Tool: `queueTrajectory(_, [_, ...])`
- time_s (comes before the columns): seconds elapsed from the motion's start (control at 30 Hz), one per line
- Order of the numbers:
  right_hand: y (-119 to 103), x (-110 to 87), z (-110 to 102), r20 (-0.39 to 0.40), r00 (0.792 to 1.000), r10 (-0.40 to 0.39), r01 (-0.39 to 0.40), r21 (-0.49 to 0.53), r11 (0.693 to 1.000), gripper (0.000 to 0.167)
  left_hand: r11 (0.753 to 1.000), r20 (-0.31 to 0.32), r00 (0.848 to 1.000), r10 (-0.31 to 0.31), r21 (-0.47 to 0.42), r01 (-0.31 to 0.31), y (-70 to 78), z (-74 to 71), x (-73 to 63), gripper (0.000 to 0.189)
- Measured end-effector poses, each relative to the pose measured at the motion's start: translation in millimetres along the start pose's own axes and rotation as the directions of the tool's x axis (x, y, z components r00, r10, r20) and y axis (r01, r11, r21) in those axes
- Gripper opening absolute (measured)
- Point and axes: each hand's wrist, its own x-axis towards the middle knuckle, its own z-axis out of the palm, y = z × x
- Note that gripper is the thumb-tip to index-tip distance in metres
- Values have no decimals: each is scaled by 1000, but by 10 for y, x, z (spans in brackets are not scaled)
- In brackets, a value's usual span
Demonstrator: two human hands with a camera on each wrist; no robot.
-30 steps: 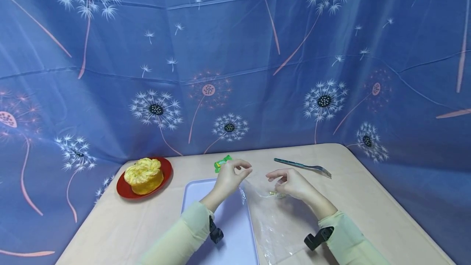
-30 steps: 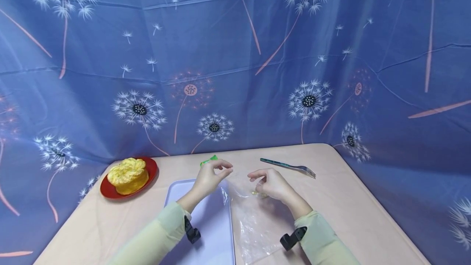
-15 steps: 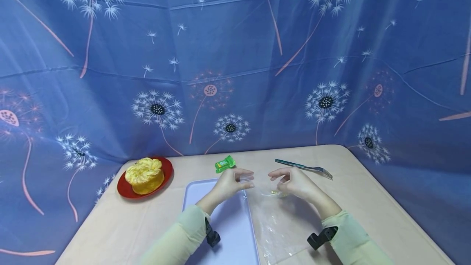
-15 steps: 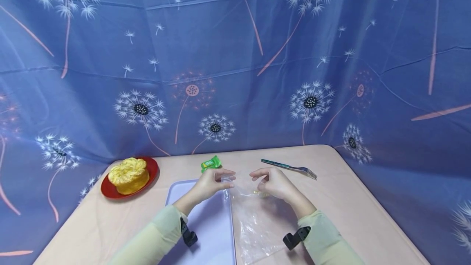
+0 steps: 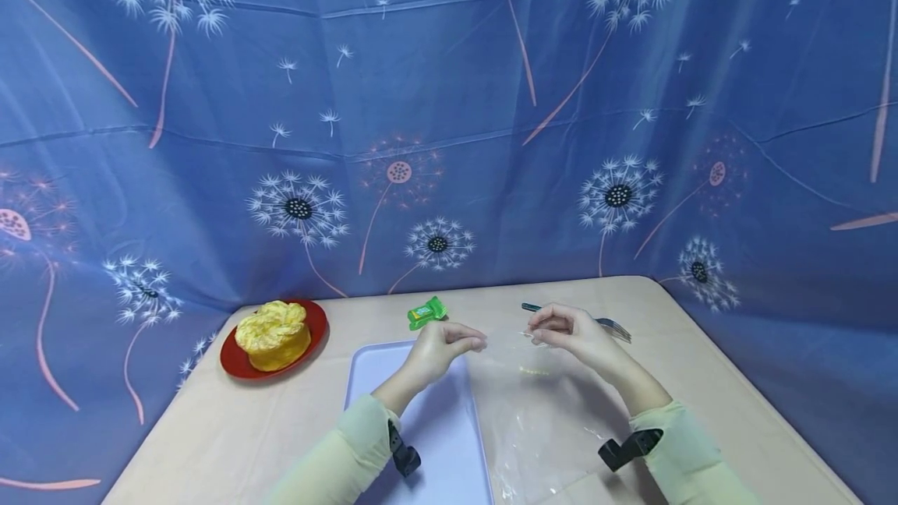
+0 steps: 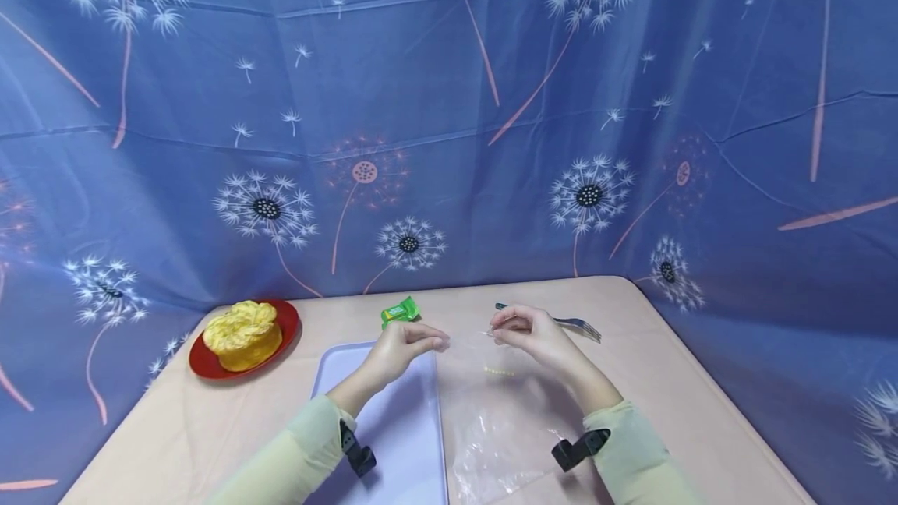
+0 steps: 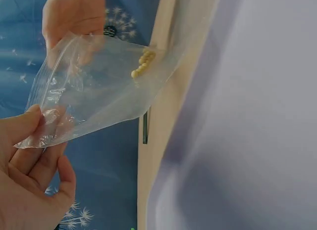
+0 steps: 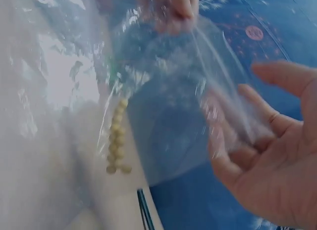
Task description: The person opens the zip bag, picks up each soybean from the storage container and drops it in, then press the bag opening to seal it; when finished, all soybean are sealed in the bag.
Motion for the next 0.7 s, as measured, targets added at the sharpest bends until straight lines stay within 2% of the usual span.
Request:
queueTrajectory(0.1, [16,-51,-58,24,1000,-13,11,70,998,47,998,9,1000,-7,-64,7,21,-24,-19,17])
queueTrajectory(0.17, [40,-76,-82,40,999,-11,8,71,997,51,995,15,1000,-12,-97,13,28,-36,-28,16])
queueTrajectory(0.27, [91,-91,-94,33,999,-20,18,50,999,44,992,21,999,-26,-120,28,31,-49,-28,16])
queueTrajectory(0.4, [152,-77,-88,-22,1000,-21,22,35,999,34,990,31,998,-52,-129,56,46,-61,-28,17])
queueTrajectory(0.7, [173,-57,-81,-118,993,7,-5,17,1000,25,991,42,997,-68,-111,72,61,-79,-29,17])
